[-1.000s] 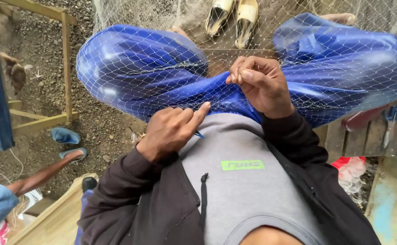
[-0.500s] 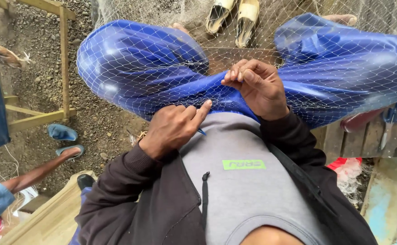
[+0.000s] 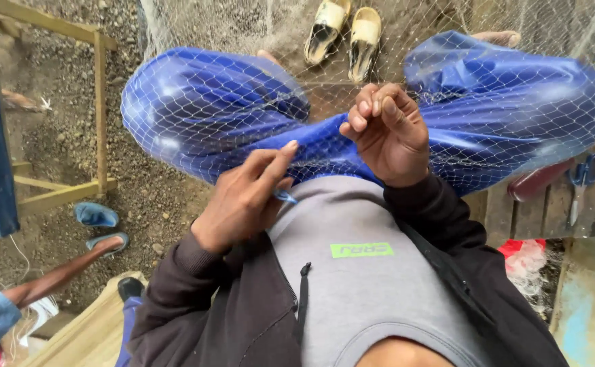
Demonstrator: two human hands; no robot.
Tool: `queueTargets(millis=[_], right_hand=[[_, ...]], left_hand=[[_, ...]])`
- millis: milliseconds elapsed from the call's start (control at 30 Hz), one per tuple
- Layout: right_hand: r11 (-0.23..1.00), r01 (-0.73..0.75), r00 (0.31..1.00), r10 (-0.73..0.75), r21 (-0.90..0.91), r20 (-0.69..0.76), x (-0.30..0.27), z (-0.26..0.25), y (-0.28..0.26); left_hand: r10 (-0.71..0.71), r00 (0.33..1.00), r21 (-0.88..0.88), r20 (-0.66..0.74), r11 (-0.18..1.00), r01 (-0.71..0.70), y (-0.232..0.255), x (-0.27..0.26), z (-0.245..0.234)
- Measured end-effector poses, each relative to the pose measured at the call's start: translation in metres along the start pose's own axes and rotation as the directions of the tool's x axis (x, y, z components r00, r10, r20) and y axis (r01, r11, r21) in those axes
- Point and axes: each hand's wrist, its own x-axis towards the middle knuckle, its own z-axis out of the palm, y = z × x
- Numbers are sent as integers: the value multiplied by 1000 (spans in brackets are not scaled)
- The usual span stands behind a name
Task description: Repairing a fishing net by weaving and knotting the mesh using a netting needle.
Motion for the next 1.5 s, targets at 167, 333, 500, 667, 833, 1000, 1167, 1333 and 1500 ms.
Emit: queueTargets(millis=[167, 333, 500, 667, 833, 1000, 1167, 1333, 1500], right_hand=[[991, 52, 993, -64, 125, 94, 1, 44, -14], [991, 8, 999, -13, 132, 35, -3, 48, -23], [1000, -16, 1000, 16, 1, -16, -3, 46, -26], [994, -16, 999, 12, -109, -34, -3, 53, -23], [994, -92, 992, 86, -61, -93, -4, 45, -18], [996, -87, 991, 84, -23, -105, -6, 38, -12], [997, -81, 993, 81, 4, -87, -4, 38, -11], [995, -90, 994, 86, -47, -74, -1, 25, -9], [987, -26, 998, 17, -156, -56, 4, 35, -14]], left_hand=[[-88, 952, -546, 294, 802, 242, 10, 1, -86], [18, 953, -670, 302, 715, 199, -21, -22, -127], [-420, 905, -389, -68, 847, 363, 9, -12, -107], [38, 961, -62, -273, 996, -57, 19, 52, -32], [-15, 942, 24, -335, 999, 24, 17, 77, 26], [5, 921, 123, -389, 991, 46, 12, 85, 32], [47, 898, 113, -437, 994, 3, 4, 88, 41], [118, 846, -22, -520, 988, -151, 4, 95, 54], [170, 706, -134, -687, 926, -354, -3, 101, 68]])
